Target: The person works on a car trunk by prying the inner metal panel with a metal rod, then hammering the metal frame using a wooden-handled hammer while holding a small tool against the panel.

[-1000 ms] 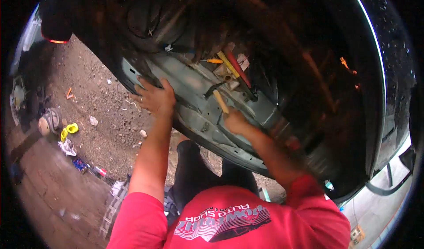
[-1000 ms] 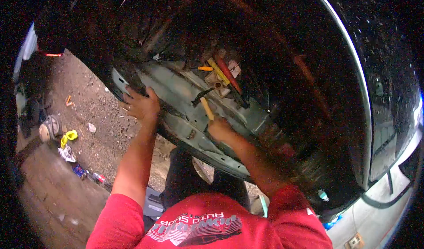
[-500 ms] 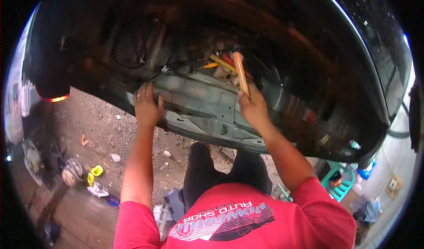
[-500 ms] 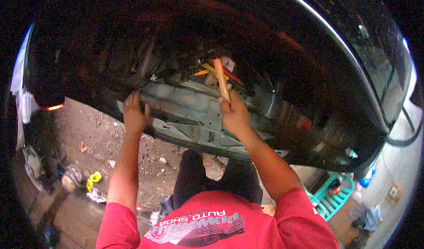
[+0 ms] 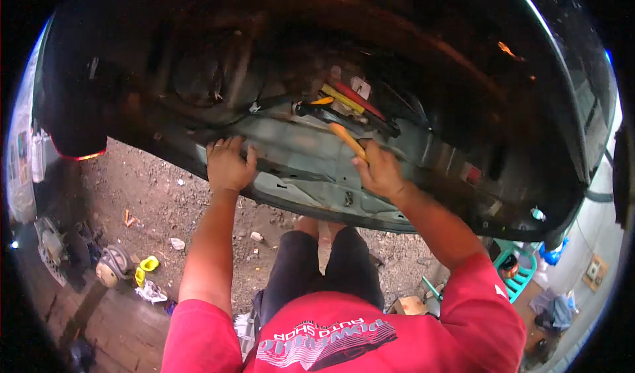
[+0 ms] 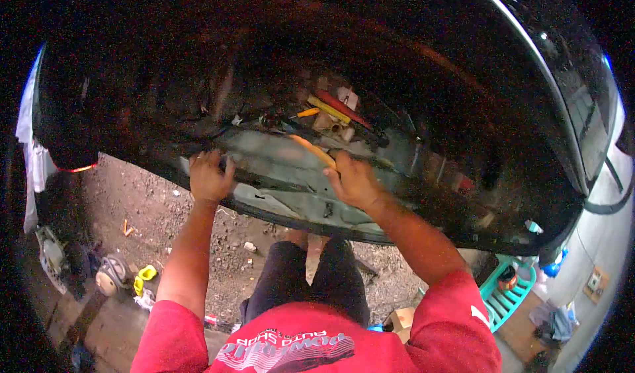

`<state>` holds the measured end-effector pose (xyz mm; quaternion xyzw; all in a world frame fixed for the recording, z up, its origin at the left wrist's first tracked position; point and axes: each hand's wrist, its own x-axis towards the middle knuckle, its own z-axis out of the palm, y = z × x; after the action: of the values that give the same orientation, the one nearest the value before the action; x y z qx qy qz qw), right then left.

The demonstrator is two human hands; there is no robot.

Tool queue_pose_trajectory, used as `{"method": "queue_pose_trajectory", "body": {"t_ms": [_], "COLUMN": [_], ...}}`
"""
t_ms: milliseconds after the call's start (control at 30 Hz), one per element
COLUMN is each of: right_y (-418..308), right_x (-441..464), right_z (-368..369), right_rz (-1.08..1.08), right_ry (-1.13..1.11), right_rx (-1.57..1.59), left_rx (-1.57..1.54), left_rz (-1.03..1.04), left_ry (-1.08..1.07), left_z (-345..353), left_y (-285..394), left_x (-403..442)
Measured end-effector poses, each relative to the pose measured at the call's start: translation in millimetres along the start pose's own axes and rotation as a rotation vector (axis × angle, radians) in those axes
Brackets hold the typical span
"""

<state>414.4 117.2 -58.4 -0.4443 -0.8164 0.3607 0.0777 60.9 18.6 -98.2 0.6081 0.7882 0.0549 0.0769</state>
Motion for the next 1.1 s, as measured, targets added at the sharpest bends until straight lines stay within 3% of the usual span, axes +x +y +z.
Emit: {"method": "queue_pose_trajectory", "body": {"t_ms": [133, 200, 233, 333, 400, 533, 600, 633, 700, 767, 833, 900, 933, 1000, 1033, 1100], "right_y": [70, 80, 84, 43, 19, 75, 72, 74, 60, 40, 42, 69, 78, 78, 78, 81], "right_x": [22, 32, 35, 34, 35, 40, 50, 58, 68, 58, 49, 50, 55, 55, 49, 38], "right_z": [62, 64, 65, 48, 40, 85, 85, 83, 63, 55, 63, 79, 75, 67, 65, 53], "right_rz": [-0.084, 0.113, 0.103, 0.116, -0.08, -0.18, 0.187, 0.178, 0.082, -0.007, -0.088, -0.04, -0.047, 0.15, 0.147, -0.071], "right_ry": [-0.083, -0.351, -0.356, -0.293, -0.024, -0.057, -0.128, -0.141, 0.09, 0.088, 0.078, -0.397, -0.391, -0.151, -0.176, 0.153], "right_rx": [-0.11, -0.249, -0.254, -0.197, 0.049, -0.159, -0.296, -0.298, -0.091, -0.036, 0.024, -0.429, -0.436, -0.256, -0.259, -0.167], "left_rx": [-0.039, -0.013, -0.021, -0.047, -0.053, -0.025, -0.027, -0.047, -0.08, 0.008, -0.022, -0.061, -0.024, 0.014, -0.02, -0.064], "left_rz": [-0.005, -0.017, -0.004, -0.011, -0.037, -0.025, -0.052, -0.06, -0.074, -0.004, -0.011, -0.002, 0.01, 0.006, -0.019, -0.03], "left_ry": [-0.052, -0.105, -0.062, -0.044, -0.027, -0.022, -0.076, -0.108, -0.166, 0.036, 0.035, 0.055, 0.076, 0.076, 0.015, -0.04], "left_z": [-7, -6, -4, 1, 3, 0, -11, -14, -7, 0, 1, 2, 4, -2, -3, -8], "left_y": [2, 3, 3, 2, -3, 3, 4, 5, 9, 4, 1, 3, 2, 2, 1, 6], "left_x": [-1, 3, 2, -7, 1, 0, 5, 6, -4, 1, -1, 4, 3, 3, 3, 7]}}
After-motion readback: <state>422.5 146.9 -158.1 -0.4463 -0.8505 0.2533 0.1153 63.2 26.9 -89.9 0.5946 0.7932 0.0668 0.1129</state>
